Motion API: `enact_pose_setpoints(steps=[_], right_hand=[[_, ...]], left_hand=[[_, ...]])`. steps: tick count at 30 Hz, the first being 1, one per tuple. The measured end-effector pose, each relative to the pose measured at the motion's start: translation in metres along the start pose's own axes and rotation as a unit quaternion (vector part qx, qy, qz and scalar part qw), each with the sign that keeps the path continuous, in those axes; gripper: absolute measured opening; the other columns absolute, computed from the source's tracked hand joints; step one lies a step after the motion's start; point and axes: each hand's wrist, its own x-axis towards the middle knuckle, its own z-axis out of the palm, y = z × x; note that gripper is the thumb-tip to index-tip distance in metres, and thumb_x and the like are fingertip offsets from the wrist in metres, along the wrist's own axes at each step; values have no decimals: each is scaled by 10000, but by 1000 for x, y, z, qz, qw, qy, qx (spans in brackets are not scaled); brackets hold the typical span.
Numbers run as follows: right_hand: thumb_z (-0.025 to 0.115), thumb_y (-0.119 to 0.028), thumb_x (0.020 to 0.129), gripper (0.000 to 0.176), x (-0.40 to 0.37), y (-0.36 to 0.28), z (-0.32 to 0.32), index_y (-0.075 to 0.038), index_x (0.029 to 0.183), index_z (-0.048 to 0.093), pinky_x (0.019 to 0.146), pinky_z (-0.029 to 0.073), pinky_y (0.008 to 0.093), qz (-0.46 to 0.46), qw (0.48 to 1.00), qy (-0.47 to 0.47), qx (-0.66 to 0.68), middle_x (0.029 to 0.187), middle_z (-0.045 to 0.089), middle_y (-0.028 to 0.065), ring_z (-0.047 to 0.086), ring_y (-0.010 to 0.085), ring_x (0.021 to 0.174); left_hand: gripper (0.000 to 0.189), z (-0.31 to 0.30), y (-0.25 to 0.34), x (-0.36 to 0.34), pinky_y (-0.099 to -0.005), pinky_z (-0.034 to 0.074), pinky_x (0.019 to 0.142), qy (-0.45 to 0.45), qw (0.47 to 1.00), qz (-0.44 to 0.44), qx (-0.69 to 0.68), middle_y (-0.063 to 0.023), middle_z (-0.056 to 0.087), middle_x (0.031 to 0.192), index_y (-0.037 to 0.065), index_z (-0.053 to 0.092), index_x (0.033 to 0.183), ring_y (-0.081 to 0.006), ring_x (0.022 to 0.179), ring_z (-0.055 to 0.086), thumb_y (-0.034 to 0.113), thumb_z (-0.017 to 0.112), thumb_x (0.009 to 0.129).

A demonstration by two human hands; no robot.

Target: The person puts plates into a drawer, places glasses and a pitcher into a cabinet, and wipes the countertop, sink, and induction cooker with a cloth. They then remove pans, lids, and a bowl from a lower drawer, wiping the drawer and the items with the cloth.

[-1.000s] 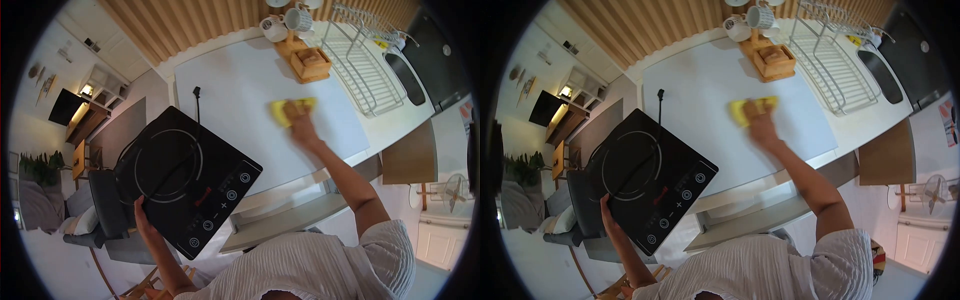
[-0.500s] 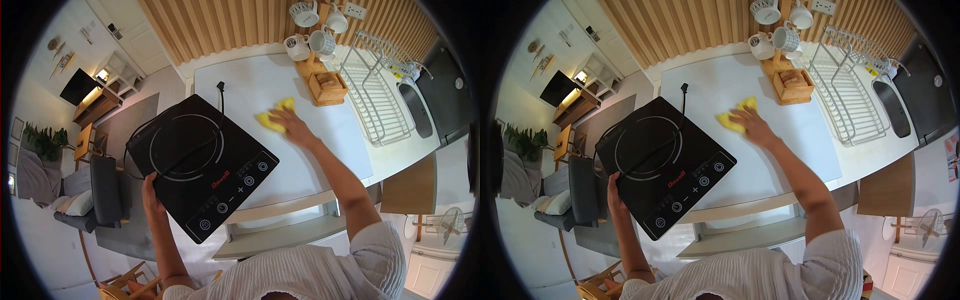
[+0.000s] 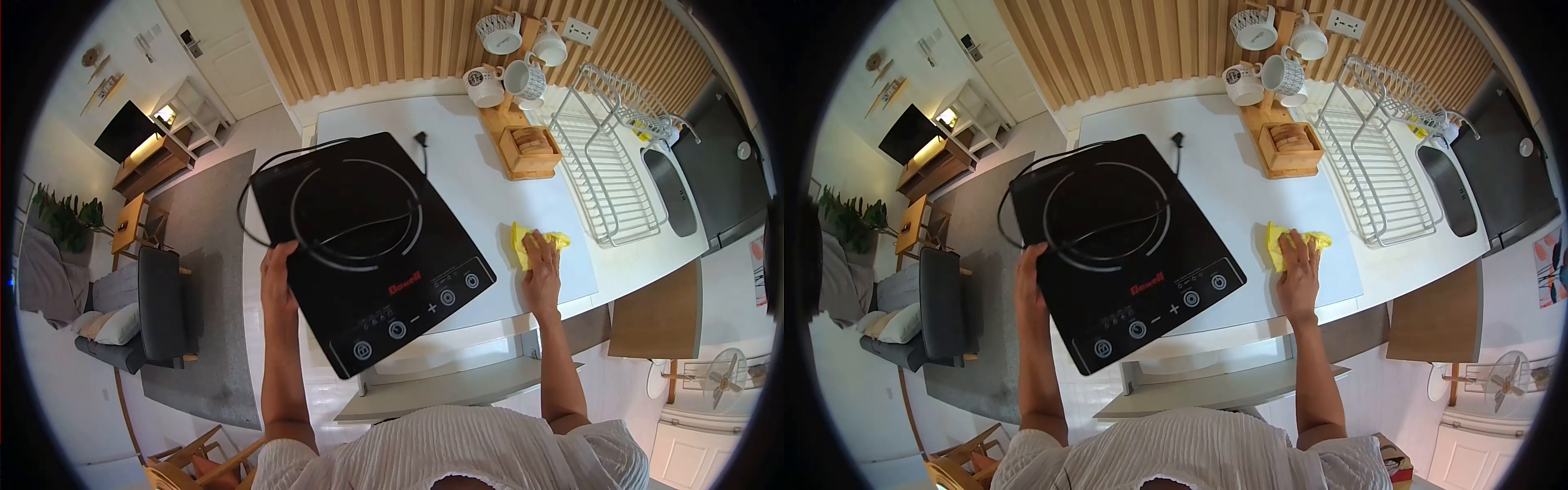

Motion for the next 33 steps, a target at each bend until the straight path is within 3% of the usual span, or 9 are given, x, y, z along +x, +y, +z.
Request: enact_pose_setpoints(steps=[5, 8, 10, 12, 17, 18, 20, 25, 33], right_hand=[[395, 176, 682, 535, 15, 10, -2, -52, 1145, 536, 999, 341, 420, 53, 992, 76, 88, 1214, 487, 142, 416, 379, 1164], [361, 190, 683, 508, 69, -9, -2, -18, 1114, 530, 933, 391, 340, -6, 962, 72, 263, 1094, 544, 170, 508, 324, 1066], [381, 165, 733, 440, 116, -28, 17, -6, 1112, 525, 925, 384, 323, -50, 951, 43, 301, 1109, 538, 181, 511, 323, 1057], [371, 164, 695, 468, 177, -41, 57, -20, 1093, 535, 910, 396, 349, -141, 948, 63, 280, 1102, 542, 173, 505, 344, 1055], [444, 108, 686, 504, 292, -58, 164, -113, 1119, 577, 941, 384, 359, -158, 942, -10, 295, 1184, 518, 118, 476, 309, 1097], [440, 101, 686, 538, 293, -65, 175, -160, 1134, 583, 978, 358, 351, -175, 970, -52, 159, 1234, 492, 79, 448, 284, 1136], [435, 93, 686, 573, 290, -62, 186, -207, 1149, 588, 1014, 332, 343, -186, 977, -98, 22, 1284, 466, 40, 421, 259, 1175], [457, 105, 692, 560, 226, -23, 139, -247, 1089, 632, 1058, 279, 336, -325, 890, -220, 233, 1313, 455, -40, 368, 237, 1226], [540, 134, 630, 534, 41, -1, -8, -204, 1026, 655, 1064, 286, 417, -284, 874, -285, 273, 1236, 531, -22, 440, 282, 1187]], left_hand=[[84, 12, -7, 19, -253, 532, 552, -28, 999, -24, 15, -89, 609, 694, 11, 575, 803, -162, 566, 602, 67, 592, 742], [105, 7, 1, -4, -256, 532, 571, -32, 999, -42, 0, -89, 611, 719, 4, 583, 807, -166, 601, 605, 80, 595, 736], [147, -4, 4, -21, -272, 534, 586, 58, 998, -1, -19, -99, 615, 746, 3, 587, 822, -181, 643, 615, 107, 608, 720], [151, -17, 13, -29, -278, 536, 589, 74, 996, -33, -24, -103, 618, 753, 9, 589, 815, -189, 649, 618, 118, 614, 714], [147, -62, 31, -44, -298, 542, 596, 91, 996, -22, -2, -108, 617, 742, 24, 597, 798, -204, 641, 618, 135, 617, 705], [148, -71, 32, -44, -300, 544, 596, 118, 993, -17, -3, -109, 621, 740, 21, 597, 794, -208, 635, 620, 139, 612, 706], [149, -76, 33, -46, -302, 546, 597, 149, 989, -16, -1, -109, 624, 737, 18, 598, 790, -213, 630, 621, 143, 607, 708], [198, -51, 46, -52, -306, 553, 600, 93, 993, -57, -39, -110, 634, 710, -10, 609, 826, -222, 612, 632, 152, 597, 714], [269, -30, 20, 23, -282, 548, 637, 24, 995, -97, -2, -130, 640, 842, -28, 588, 927, -210, 707, 642, 166, 596, 740]])
